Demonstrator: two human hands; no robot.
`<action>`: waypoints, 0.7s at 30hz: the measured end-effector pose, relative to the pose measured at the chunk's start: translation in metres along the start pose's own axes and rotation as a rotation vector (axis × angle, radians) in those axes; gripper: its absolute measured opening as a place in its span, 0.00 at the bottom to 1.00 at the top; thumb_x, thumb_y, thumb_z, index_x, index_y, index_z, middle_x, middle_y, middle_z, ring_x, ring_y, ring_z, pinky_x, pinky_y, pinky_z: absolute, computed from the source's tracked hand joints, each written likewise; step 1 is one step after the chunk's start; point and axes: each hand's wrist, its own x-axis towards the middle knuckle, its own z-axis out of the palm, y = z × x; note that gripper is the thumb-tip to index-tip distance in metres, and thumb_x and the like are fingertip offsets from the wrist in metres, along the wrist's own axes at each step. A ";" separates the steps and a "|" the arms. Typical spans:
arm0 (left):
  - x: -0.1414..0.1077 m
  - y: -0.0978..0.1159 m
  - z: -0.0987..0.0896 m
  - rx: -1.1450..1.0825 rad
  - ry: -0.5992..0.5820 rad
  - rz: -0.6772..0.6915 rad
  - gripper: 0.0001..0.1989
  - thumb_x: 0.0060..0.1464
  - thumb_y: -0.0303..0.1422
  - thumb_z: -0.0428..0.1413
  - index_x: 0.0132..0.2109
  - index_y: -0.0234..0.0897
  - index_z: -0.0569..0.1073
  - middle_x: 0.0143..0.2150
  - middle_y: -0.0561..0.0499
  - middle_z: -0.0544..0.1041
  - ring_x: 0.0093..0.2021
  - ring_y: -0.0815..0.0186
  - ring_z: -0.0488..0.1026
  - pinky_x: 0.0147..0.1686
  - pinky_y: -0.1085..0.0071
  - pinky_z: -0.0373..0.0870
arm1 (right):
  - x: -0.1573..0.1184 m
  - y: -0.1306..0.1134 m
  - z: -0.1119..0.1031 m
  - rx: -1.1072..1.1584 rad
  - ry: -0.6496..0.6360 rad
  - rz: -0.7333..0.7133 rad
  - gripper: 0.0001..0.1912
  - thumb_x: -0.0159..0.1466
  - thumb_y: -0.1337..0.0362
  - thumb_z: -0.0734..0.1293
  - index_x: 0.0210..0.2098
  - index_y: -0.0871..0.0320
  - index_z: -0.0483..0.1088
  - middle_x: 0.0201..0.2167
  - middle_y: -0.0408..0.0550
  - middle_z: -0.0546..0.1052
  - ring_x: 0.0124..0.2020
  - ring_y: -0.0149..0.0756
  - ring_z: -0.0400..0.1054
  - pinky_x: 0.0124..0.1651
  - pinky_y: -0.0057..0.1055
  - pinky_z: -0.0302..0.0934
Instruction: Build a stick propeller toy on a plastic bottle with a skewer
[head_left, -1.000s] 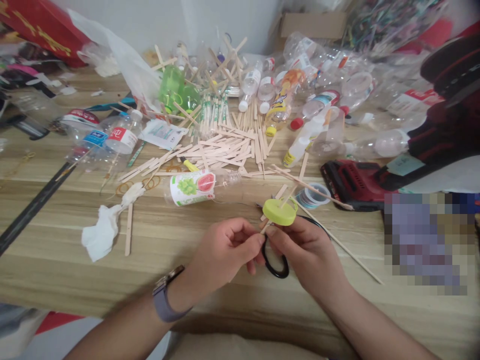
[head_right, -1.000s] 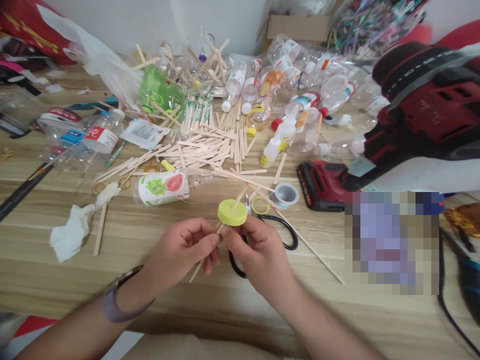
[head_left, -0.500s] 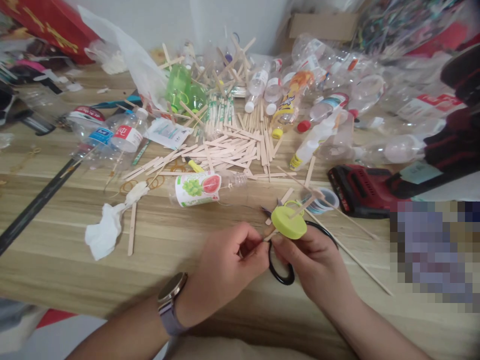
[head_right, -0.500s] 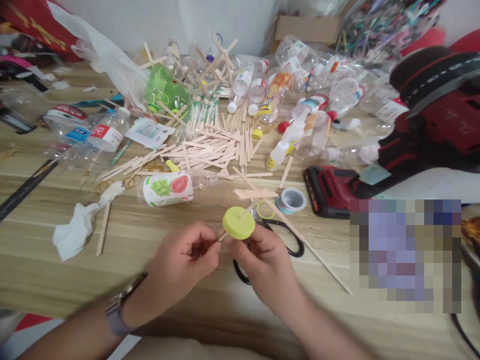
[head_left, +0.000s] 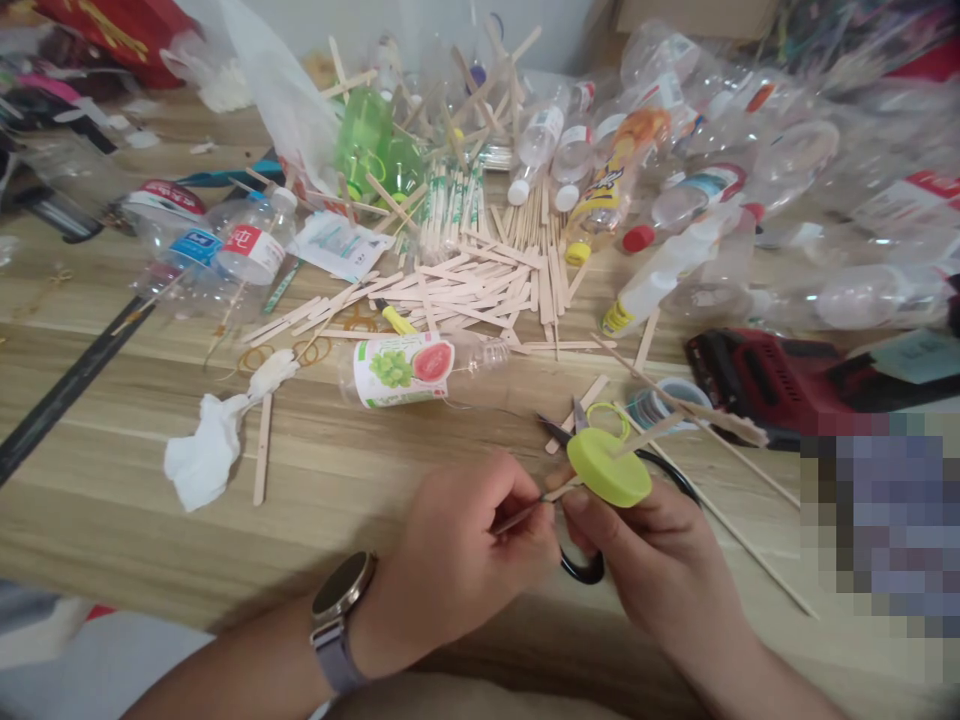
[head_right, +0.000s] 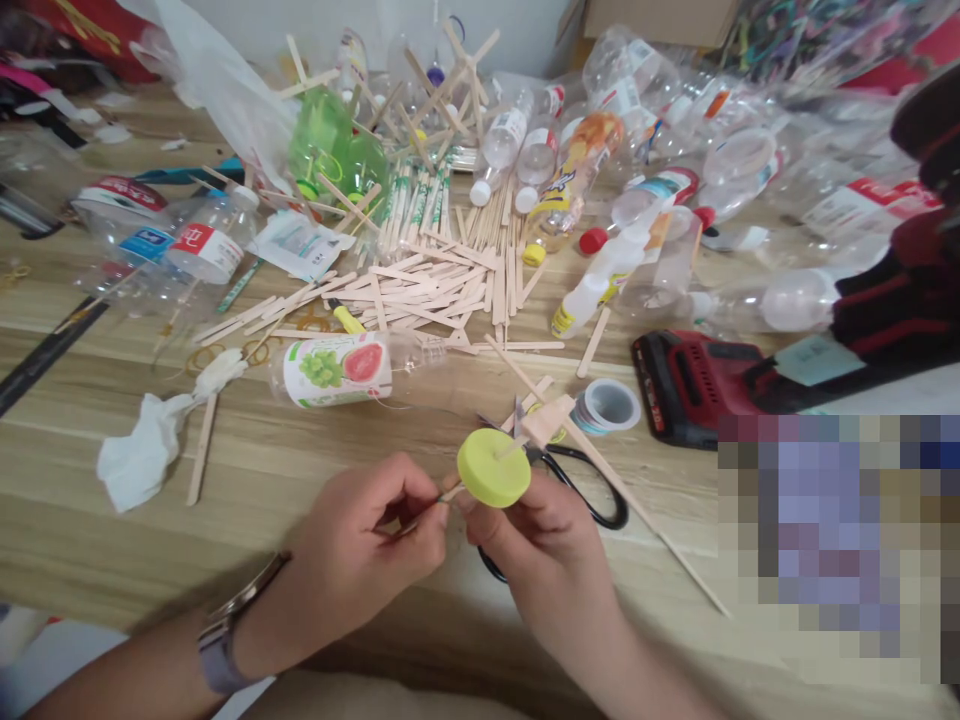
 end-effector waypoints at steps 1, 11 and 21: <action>0.000 0.000 0.000 0.003 0.001 0.003 0.10 0.56 0.31 0.55 0.28 0.38 0.65 0.22 0.56 0.71 0.21 0.73 0.61 0.23 0.75 0.55 | -0.001 0.001 0.000 0.017 0.001 0.012 0.14 0.59 0.58 0.71 0.21 0.55 0.70 0.15 0.39 0.65 0.17 0.27 0.54 0.18 0.24 0.50; -0.002 0.003 -0.003 0.013 -0.055 0.104 0.07 0.62 0.36 0.54 0.41 0.38 0.74 0.26 0.56 0.77 0.24 0.72 0.68 0.26 0.76 0.61 | -0.005 0.009 -0.007 0.181 0.076 0.115 0.07 0.59 0.55 0.72 0.32 0.50 0.79 0.19 0.42 0.70 0.20 0.31 0.58 0.22 0.27 0.54; 0.000 0.000 -0.002 -0.295 -0.142 -0.177 0.22 0.67 0.43 0.44 0.29 0.36 0.69 0.22 0.55 0.72 0.20 0.74 0.69 0.23 0.78 0.63 | -0.006 0.012 -0.009 0.187 0.052 0.118 0.05 0.61 0.57 0.71 0.32 0.51 0.78 0.19 0.40 0.68 0.21 0.30 0.56 0.24 0.27 0.54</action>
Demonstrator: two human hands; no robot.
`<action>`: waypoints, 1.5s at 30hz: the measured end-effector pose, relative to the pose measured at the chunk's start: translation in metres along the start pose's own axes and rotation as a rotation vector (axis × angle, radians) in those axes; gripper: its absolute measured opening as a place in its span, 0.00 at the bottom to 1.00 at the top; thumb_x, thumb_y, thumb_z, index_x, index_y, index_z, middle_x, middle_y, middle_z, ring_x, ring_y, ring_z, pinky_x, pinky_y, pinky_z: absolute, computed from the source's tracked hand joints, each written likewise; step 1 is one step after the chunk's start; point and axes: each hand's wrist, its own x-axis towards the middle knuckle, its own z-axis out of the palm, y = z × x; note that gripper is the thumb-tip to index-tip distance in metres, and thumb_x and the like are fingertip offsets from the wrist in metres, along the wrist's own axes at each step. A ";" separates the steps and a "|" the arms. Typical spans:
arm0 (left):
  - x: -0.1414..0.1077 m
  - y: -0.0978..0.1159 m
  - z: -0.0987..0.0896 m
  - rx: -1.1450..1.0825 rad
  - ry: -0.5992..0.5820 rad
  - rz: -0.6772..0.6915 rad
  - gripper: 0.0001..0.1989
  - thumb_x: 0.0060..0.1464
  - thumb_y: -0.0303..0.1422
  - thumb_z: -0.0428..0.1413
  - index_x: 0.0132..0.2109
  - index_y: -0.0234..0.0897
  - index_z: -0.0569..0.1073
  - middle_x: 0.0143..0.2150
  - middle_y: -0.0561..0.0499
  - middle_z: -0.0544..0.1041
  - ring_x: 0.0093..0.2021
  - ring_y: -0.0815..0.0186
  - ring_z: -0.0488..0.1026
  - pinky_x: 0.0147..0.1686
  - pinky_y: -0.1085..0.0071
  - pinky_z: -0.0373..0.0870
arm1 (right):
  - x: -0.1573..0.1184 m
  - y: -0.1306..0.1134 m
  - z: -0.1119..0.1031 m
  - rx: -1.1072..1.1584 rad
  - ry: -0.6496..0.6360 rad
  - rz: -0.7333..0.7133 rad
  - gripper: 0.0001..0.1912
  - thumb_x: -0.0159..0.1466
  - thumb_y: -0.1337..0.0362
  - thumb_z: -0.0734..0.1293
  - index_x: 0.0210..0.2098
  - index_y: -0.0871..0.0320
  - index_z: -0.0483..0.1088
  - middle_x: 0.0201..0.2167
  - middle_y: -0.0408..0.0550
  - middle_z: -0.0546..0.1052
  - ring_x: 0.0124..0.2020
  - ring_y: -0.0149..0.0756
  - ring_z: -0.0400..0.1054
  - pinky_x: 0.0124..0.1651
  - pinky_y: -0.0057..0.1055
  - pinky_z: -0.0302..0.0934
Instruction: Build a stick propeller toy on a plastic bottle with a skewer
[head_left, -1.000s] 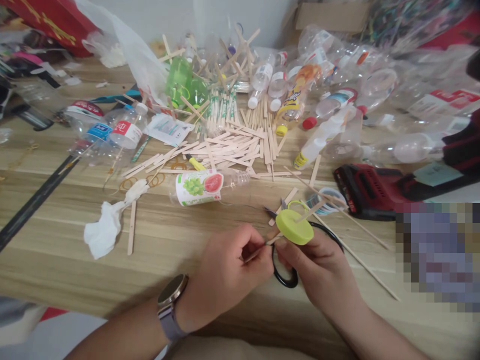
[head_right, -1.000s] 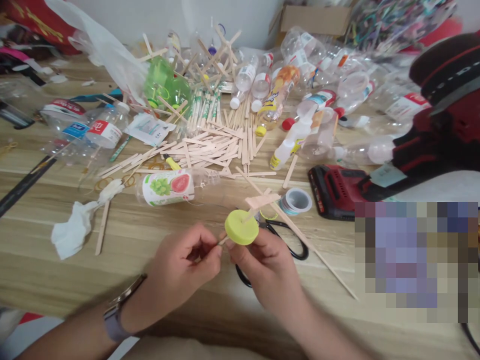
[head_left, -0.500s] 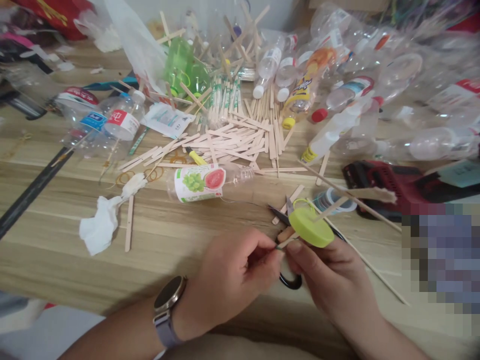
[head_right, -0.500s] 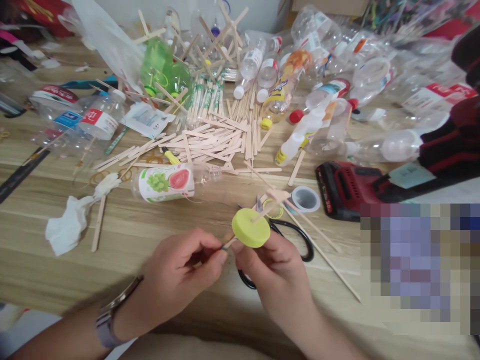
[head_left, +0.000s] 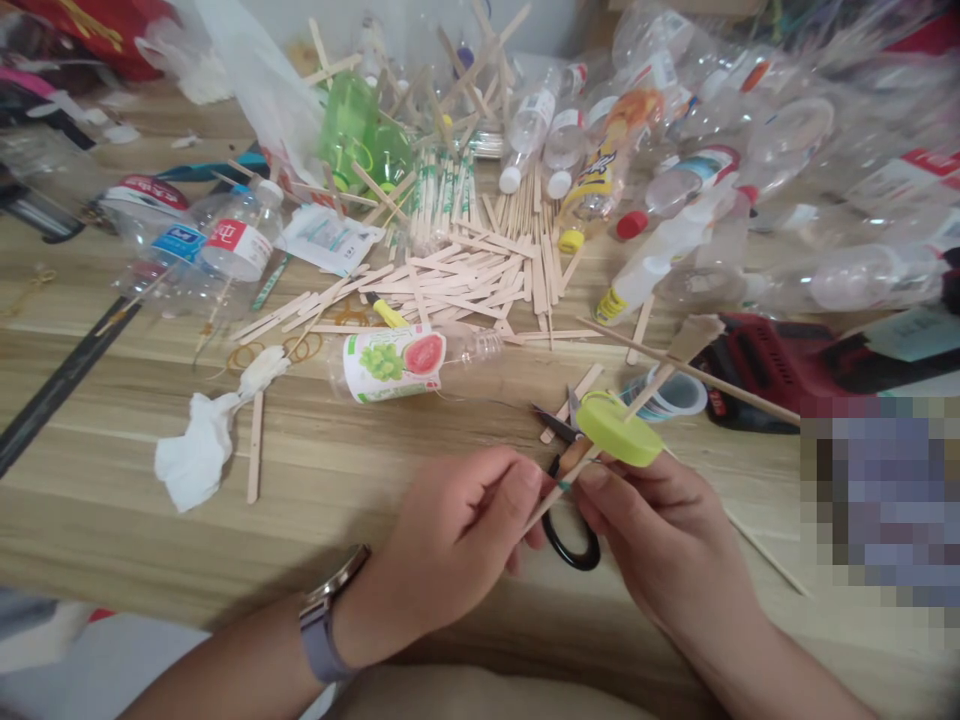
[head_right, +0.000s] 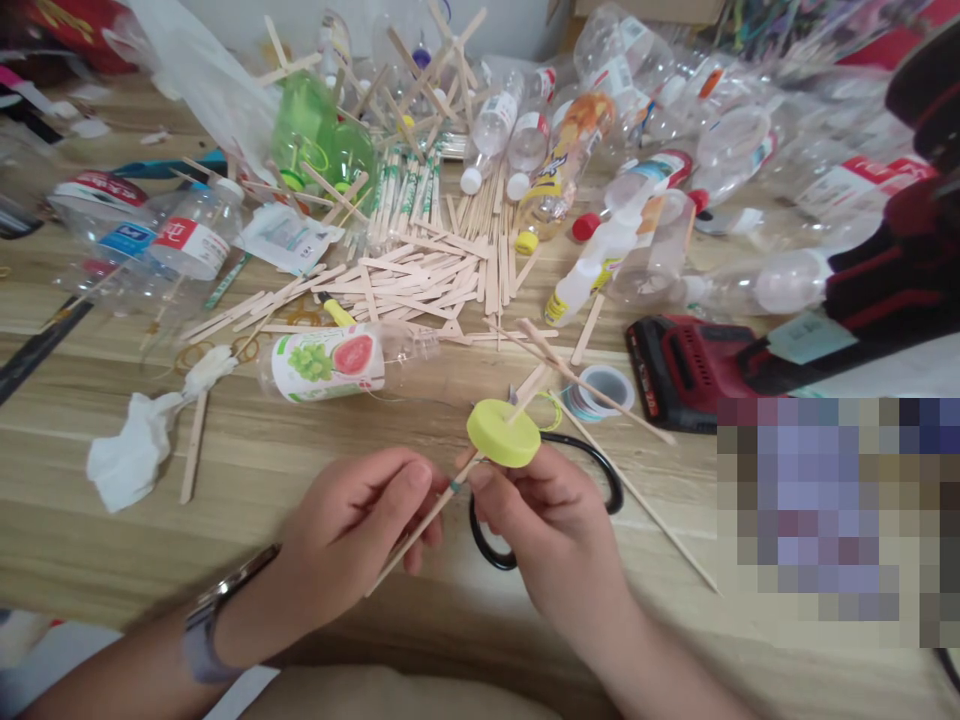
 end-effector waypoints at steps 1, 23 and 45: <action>0.001 0.000 0.000 -0.019 -0.010 -0.020 0.22 0.66 0.43 0.45 0.28 0.36 0.68 0.21 0.55 0.72 0.20 0.74 0.69 0.22 0.78 0.63 | 0.000 0.000 0.000 0.006 -0.013 -0.001 0.05 0.61 0.57 0.71 0.33 0.51 0.77 0.20 0.40 0.68 0.22 0.30 0.56 0.24 0.28 0.54; 0.013 0.000 -0.001 -0.517 -0.230 -0.187 0.11 0.56 0.36 0.56 0.28 0.36 0.67 0.21 0.56 0.71 0.19 0.75 0.65 0.19 0.79 0.64 | 0.003 -0.020 0.016 -0.171 -0.079 -0.139 0.15 0.60 0.51 0.70 0.24 0.53 0.74 0.17 0.41 0.67 0.15 0.28 0.53 0.17 0.27 0.51; 0.005 0.006 -0.004 0.244 -0.015 0.176 0.13 0.62 0.33 0.51 0.28 0.36 0.67 0.21 0.59 0.68 0.23 0.75 0.63 0.24 0.76 0.55 | 0.003 -0.018 0.015 -0.211 0.001 -0.211 0.08 0.58 0.67 0.67 0.23 0.56 0.68 0.16 0.37 0.63 0.18 0.26 0.52 0.18 0.23 0.48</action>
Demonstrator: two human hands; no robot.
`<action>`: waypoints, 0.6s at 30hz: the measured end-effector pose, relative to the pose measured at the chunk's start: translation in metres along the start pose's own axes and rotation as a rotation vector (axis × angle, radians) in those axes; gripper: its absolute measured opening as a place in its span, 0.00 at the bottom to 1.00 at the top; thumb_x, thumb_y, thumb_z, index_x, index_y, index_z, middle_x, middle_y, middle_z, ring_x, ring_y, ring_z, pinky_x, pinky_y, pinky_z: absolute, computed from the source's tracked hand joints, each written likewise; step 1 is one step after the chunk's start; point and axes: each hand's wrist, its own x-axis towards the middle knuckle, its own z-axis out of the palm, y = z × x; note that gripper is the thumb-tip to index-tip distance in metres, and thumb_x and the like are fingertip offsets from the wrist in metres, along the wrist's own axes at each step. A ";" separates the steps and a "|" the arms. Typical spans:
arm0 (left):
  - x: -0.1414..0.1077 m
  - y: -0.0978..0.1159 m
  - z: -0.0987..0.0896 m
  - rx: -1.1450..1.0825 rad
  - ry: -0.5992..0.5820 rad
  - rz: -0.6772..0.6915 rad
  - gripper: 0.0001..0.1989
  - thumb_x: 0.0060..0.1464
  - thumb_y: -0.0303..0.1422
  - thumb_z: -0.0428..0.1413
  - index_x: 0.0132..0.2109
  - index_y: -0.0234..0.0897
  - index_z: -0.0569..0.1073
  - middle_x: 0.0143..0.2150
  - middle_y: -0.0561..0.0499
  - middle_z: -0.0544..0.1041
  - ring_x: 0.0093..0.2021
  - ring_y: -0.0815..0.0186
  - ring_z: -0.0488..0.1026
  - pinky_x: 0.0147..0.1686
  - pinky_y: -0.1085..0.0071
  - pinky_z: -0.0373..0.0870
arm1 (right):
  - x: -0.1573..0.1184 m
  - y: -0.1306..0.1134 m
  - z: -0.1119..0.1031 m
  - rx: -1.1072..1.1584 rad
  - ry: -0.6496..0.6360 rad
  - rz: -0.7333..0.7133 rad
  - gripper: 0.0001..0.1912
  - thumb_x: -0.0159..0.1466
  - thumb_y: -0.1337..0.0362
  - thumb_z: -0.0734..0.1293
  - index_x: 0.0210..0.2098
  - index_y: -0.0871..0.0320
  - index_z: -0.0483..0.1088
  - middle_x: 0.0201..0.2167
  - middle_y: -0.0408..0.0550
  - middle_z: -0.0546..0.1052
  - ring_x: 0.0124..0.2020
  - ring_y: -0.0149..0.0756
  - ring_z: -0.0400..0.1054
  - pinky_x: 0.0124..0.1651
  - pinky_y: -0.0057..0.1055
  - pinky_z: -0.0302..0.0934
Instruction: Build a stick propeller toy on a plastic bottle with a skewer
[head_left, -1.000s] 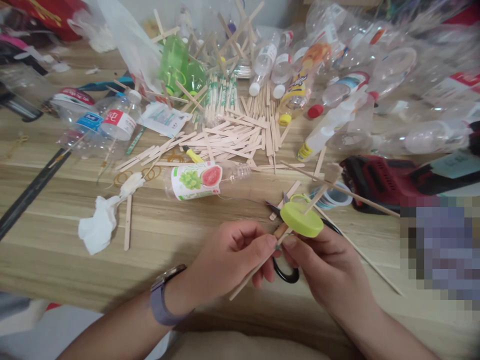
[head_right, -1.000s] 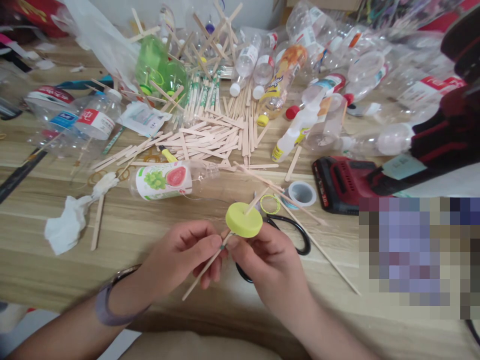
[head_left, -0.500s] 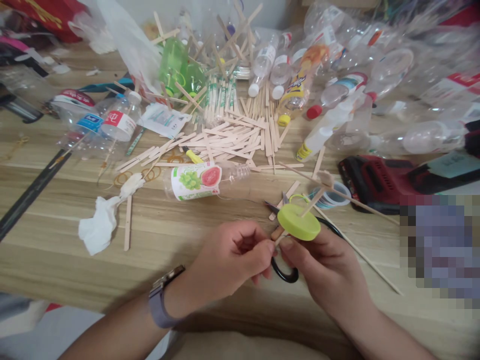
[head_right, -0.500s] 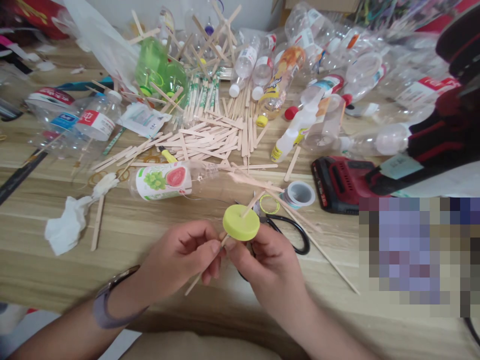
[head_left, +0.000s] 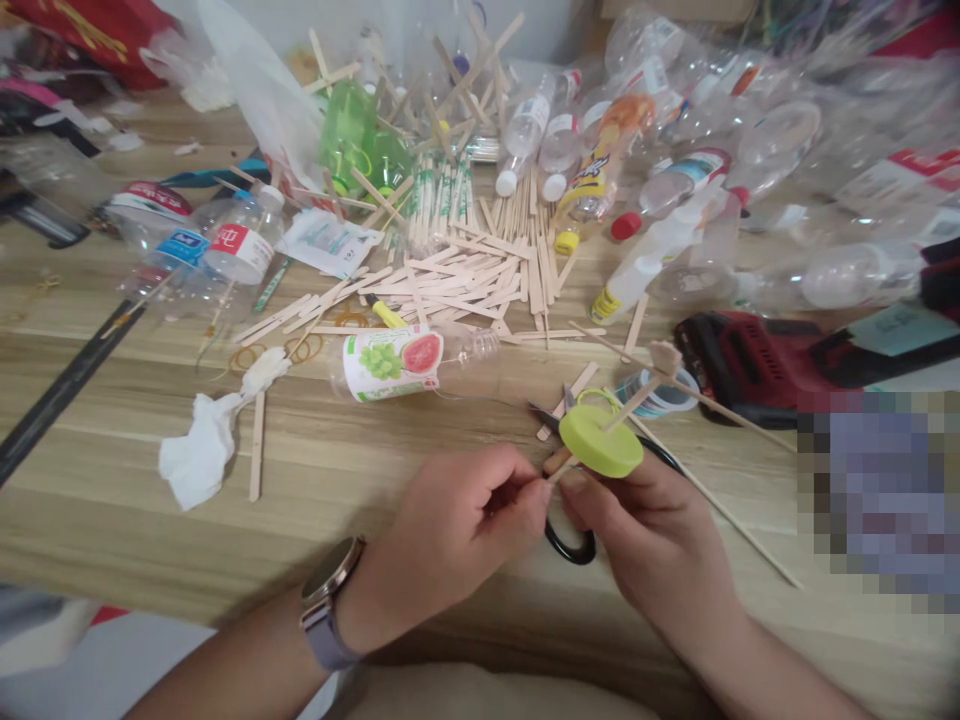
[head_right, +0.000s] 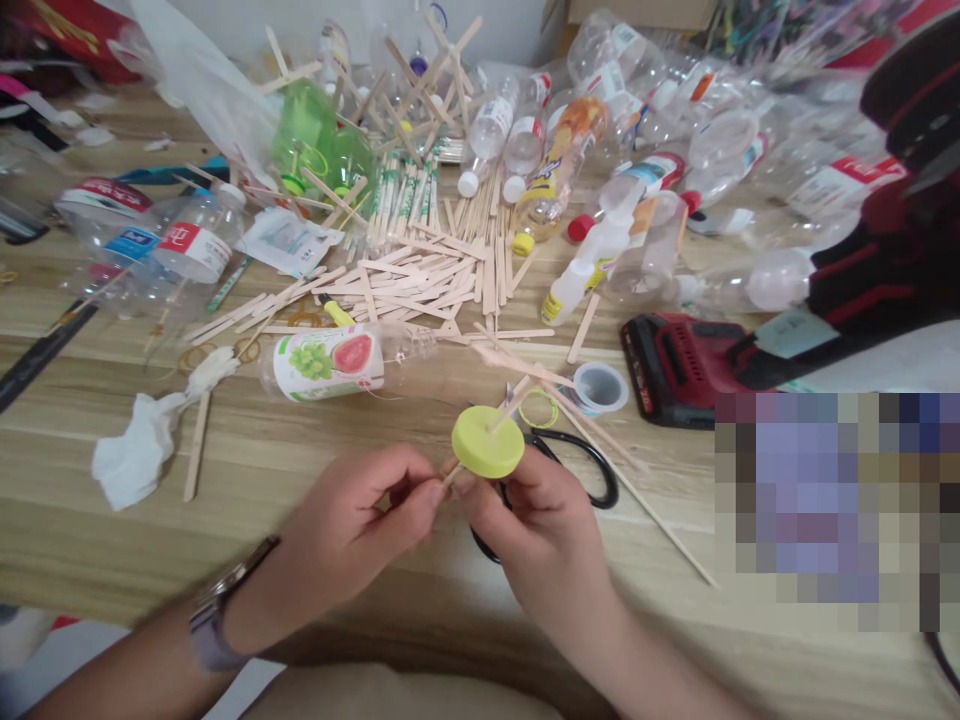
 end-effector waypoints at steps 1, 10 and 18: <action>0.000 0.000 0.000 -0.003 -0.005 -0.007 0.13 0.62 0.33 0.51 0.28 0.37 0.67 0.22 0.59 0.68 0.23 0.75 0.63 0.24 0.76 0.55 | 0.001 -0.001 0.001 -0.001 -0.004 0.003 0.09 0.58 0.67 0.67 0.23 0.56 0.67 0.16 0.37 0.62 0.17 0.26 0.52 0.17 0.23 0.48; -0.001 0.000 0.002 0.041 0.015 0.000 0.12 0.60 0.32 0.53 0.27 0.37 0.66 0.21 0.60 0.67 0.22 0.76 0.61 0.22 0.77 0.53 | -0.002 0.005 0.000 0.060 -0.004 0.006 0.06 0.58 0.69 0.67 0.25 0.55 0.71 0.19 0.38 0.69 0.19 0.26 0.58 0.21 0.23 0.55; -0.003 -0.004 0.007 0.198 0.113 0.086 0.13 0.56 0.28 0.55 0.25 0.36 0.61 0.19 0.61 0.62 0.20 0.77 0.56 0.21 0.77 0.48 | -0.003 0.009 0.000 0.049 -0.048 -0.021 0.07 0.59 0.70 0.67 0.25 0.55 0.72 0.21 0.40 0.73 0.23 0.28 0.63 0.25 0.23 0.59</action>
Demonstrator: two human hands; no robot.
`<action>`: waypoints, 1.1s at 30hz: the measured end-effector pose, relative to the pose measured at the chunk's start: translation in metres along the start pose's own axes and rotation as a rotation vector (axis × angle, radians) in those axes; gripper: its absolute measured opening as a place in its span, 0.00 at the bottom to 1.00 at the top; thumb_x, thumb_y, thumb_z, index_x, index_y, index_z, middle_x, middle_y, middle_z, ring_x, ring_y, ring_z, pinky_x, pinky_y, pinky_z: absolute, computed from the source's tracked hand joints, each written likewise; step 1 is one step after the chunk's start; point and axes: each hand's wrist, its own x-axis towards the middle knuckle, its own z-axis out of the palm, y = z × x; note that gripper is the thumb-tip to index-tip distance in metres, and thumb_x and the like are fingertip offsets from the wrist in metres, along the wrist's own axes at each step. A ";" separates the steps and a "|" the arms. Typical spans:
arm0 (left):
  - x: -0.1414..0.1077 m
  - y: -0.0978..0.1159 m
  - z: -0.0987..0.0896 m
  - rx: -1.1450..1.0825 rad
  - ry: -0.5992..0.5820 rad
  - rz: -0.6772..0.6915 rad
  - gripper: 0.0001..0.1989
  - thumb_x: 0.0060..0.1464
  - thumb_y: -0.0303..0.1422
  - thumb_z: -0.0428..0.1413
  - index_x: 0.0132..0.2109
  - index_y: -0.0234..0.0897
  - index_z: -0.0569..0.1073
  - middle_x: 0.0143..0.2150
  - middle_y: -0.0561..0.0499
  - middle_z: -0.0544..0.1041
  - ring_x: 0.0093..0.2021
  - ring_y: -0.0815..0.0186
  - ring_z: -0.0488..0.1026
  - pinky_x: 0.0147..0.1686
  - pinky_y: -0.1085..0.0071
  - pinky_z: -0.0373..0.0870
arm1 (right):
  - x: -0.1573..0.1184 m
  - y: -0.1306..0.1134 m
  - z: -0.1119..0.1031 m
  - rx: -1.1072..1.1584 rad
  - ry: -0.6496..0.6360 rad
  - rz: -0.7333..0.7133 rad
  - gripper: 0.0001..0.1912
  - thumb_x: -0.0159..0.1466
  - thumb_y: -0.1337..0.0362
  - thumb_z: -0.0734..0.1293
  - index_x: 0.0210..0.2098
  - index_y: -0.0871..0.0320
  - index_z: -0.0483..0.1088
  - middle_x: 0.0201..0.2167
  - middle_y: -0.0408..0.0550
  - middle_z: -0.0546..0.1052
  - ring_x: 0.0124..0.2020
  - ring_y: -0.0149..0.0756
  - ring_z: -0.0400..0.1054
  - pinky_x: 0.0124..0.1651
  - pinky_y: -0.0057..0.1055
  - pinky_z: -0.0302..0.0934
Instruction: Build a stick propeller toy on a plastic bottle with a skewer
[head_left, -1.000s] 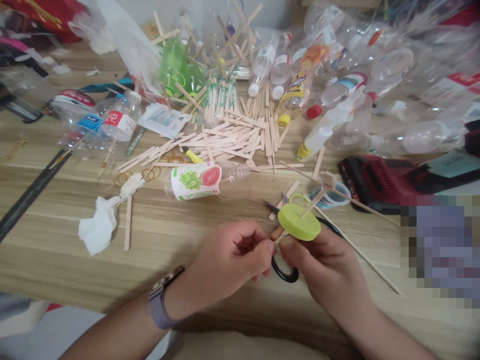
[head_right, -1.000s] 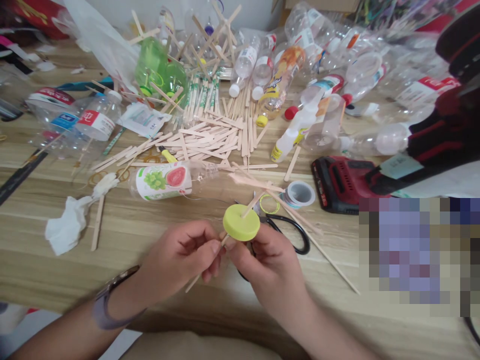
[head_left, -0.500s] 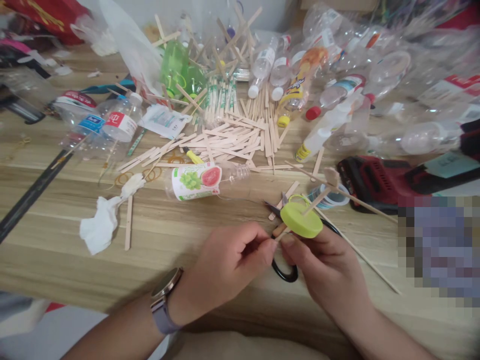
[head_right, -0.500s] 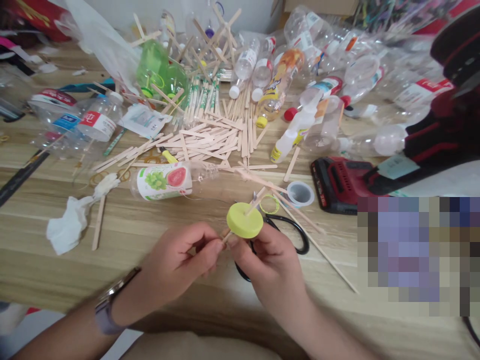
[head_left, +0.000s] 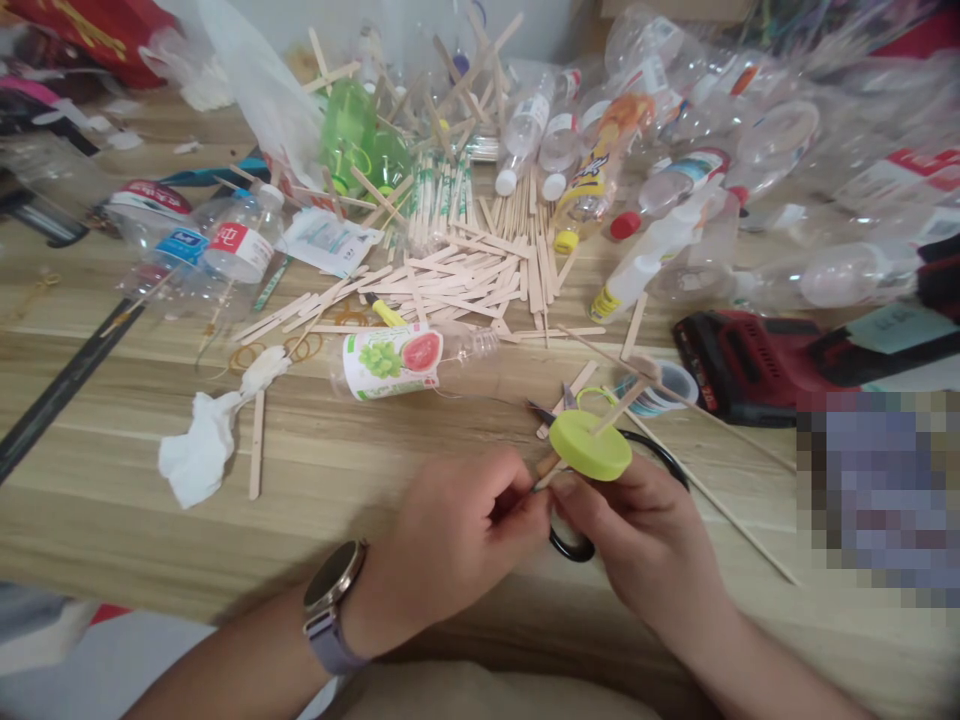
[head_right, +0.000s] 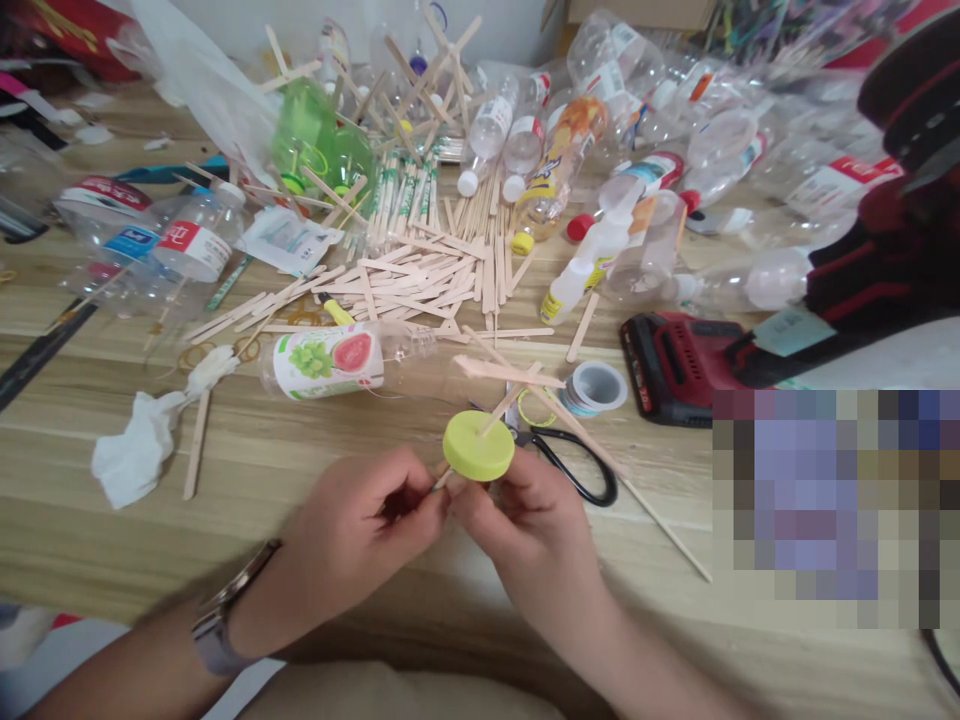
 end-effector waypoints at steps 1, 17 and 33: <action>0.000 0.000 0.000 0.002 0.005 -0.001 0.13 0.55 0.27 0.55 0.25 0.36 0.61 0.19 0.61 0.61 0.20 0.77 0.56 0.21 0.77 0.48 | 0.000 0.000 0.000 0.003 -0.001 0.001 0.07 0.59 0.70 0.67 0.25 0.55 0.72 0.21 0.40 0.73 0.22 0.28 0.63 0.25 0.23 0.58; -0.002 -0.002 0.002 0.077 0.073 0.009 0.14 0.52 0.25 0.55 0.23 0.36 0.58 0.18 0.61 0.59 0.20 0.76 0.54 0.21 0.76 0.46 | 0.002 -0.001 0.004 -0.004 0.016 0.010 0.06 0.57 0.69 0.68 0.24 0.56 0.71 0.18 0.40 0.71 0.19 0.28 0.61 0.22 0.24 0.57; 0.005 0.004 -0.002 -0.215 -0.187 -0.236 0.13 0.54 0.43 0.60 0.41 0.40 0.74 0.22 0.61 0.67 0.22 0.73 0.62 0.22 0.75 0.54 | 0.001 0.011 -0.009 0.175 0.112 0.162 0.05 0.60 0.62 0.71 0.28 0.54 0.74 0.19 0.38 0.69 0.20 0.27 0.55 0.22 0.25 0.53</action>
